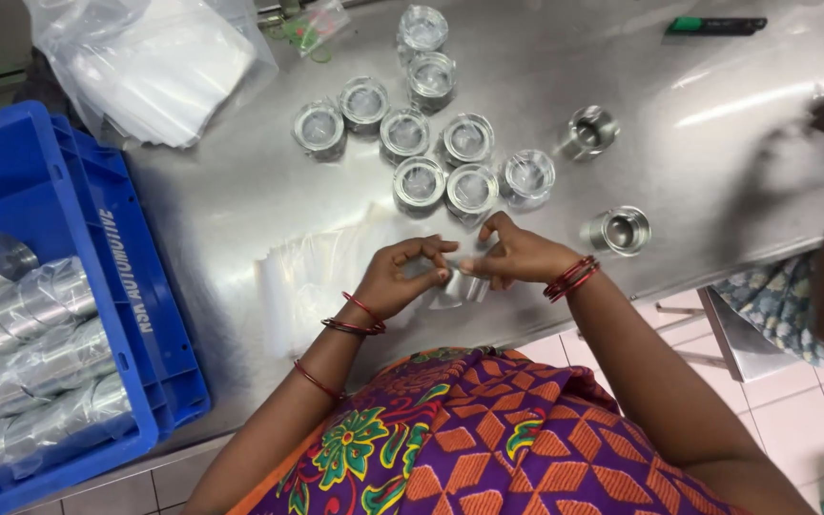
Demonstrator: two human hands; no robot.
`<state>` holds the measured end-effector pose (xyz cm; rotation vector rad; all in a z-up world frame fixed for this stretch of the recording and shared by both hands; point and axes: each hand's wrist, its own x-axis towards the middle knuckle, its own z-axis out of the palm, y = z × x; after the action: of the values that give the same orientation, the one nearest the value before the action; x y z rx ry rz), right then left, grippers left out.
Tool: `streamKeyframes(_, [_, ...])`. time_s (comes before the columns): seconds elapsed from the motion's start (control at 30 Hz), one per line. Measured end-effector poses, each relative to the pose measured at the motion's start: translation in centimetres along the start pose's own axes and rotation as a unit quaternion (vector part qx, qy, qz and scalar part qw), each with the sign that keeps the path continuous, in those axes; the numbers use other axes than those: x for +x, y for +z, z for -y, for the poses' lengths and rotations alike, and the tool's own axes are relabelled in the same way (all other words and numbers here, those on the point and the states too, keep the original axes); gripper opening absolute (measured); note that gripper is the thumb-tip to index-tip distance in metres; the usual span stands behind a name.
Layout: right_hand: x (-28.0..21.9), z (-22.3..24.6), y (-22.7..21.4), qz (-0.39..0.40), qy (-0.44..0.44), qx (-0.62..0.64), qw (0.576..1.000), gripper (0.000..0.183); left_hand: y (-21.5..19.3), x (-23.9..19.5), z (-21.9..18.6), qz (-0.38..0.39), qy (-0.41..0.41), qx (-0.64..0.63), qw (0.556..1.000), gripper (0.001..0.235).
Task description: The person picks up metal rings from a table, places each one into a clear plastic bag, and then stacks the bagged rings into a blue plastic crate.
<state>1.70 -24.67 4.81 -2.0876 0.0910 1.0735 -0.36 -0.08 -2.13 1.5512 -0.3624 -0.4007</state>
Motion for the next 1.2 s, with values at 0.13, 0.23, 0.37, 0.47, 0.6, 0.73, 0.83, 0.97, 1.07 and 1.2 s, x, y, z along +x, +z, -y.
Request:
streamKeyframes(0.13, [2.3,-3.9,0.0,0.077,-0.127,0.112,0.983,0.090,-0.7,0.1,-6.0,0.057,0.101,0.004,0.993,0.008])
streamKeyframes(0.23, [-0.9,1.7,2.5,-0.045,-0.567,-0.129,0.812,0.118,-0.8,0.2,-10.1,0.054,0.181,0.071,0.979,0.010])
streamKeyframes(0.37, [3.3,-1.9,7.1,-0.278,-0.447,-0.063,0.848,0.059,-0.9,-0.1,-10.3,0.008,0.106,0.132,0.986,0.012])
streamKeyframes(0.47, [6.5,-5.4,8.2,-0.310,-0.304,0.031,0.900,0.039,-0.8,0.0,-8.9,-0.008,-0.019,0.161,0.987,0.029])
streamKeyframes(0.6, [6.0,-4.6,7.9,-0.324,-0.344,-0.068,0.879,0.034,0.1,1.0,-3.5,-0.047,-0.064,0.302,0.950,0.055])
streamKeyframes(0.73, [3.2,-3.2,4.3,-0.073,-0.450,0.024,0.890,0.058,-0.1,2.7,0.1,-0.061,0.000,0.387,0.920,0.033])
streamKeyframes(0.83, [2.7,-3.6,5.4,-0.030,-0.214,0.164,0.963,0.044,0.6,2.3,-0.7,-0.026,-0.027,0.404,0.914,0.028])
streamKeyframes(0.97, [1.5,-4.2,7.0,-0.411,-0.256,-0.142,0.864,0.030,0.3,0.0,-2.8,-0.082,0.015,0.324,0.942,0.034])
streamKeyframes(1.07, [0.0,-3.6,7.1,-0.481,-0.221,-0.213,0.821,0.037,-0.9,-1.8,-2.6,-0.105,0.021,0.350,0.931,0.022])
streamKeyframes(1.2, [3.5,-5.0,6.9,-0.403,-0.241,-0.189,0.862,0.037,-0.8,-2.1,-1.0,-0.030,0.077,0.434,0.897,0.009])
